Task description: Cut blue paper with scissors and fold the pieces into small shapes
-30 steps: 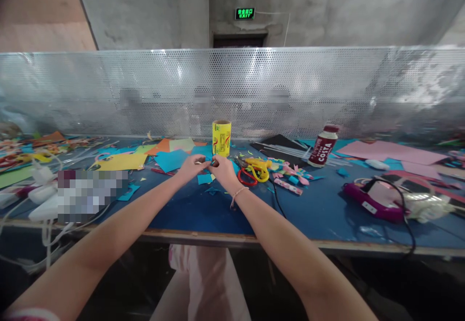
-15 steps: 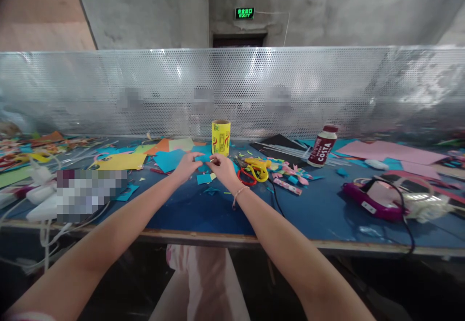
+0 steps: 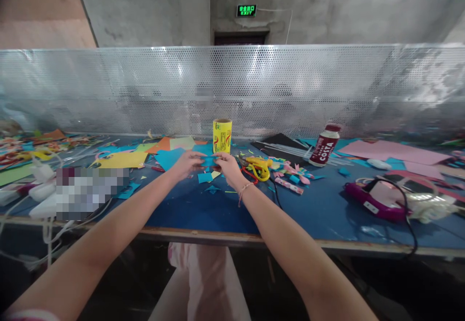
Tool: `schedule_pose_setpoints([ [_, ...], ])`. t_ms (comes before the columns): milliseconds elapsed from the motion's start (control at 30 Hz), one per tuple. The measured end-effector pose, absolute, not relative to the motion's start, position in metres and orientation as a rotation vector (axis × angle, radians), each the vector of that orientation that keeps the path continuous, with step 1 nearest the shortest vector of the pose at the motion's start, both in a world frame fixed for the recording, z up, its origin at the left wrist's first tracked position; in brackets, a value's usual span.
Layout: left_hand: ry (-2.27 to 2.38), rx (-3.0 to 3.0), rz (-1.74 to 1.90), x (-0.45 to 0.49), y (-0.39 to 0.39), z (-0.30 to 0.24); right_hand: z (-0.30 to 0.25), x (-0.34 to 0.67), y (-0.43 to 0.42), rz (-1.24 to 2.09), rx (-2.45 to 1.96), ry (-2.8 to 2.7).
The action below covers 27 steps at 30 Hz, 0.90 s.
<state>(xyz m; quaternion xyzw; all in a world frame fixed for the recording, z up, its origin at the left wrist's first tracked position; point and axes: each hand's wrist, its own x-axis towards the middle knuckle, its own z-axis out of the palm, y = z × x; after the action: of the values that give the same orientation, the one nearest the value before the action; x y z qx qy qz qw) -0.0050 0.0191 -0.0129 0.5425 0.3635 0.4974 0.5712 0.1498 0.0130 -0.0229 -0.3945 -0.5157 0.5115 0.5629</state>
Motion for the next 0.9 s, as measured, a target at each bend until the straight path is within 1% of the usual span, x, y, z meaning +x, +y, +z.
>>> schedule_pose_setpoints([
  [267,0.825,1.390,1.198,-0.0034,0.0204,-0.0140,-0.0206,0.1492,0.0112,1.279,-0.838,-1.130],
  [433,0.854,1.360,1.234,-0.0029,0.0224,-0.0127,-0.0245,0.1470,0.0146,1.111,-0.868,-1.251],
  [600,0.840,1.500,1.303,-0.0020,0.0218,-0.0148,-0.0279,0.1466,0.0172,0.974,-0.897,-1.295],
  [900,0.887,1.422,1.341,-0.0008,0.0193,-0.0150,-0.0301,0.1480,0.0174,0.888,-0.889,-1.361],
])
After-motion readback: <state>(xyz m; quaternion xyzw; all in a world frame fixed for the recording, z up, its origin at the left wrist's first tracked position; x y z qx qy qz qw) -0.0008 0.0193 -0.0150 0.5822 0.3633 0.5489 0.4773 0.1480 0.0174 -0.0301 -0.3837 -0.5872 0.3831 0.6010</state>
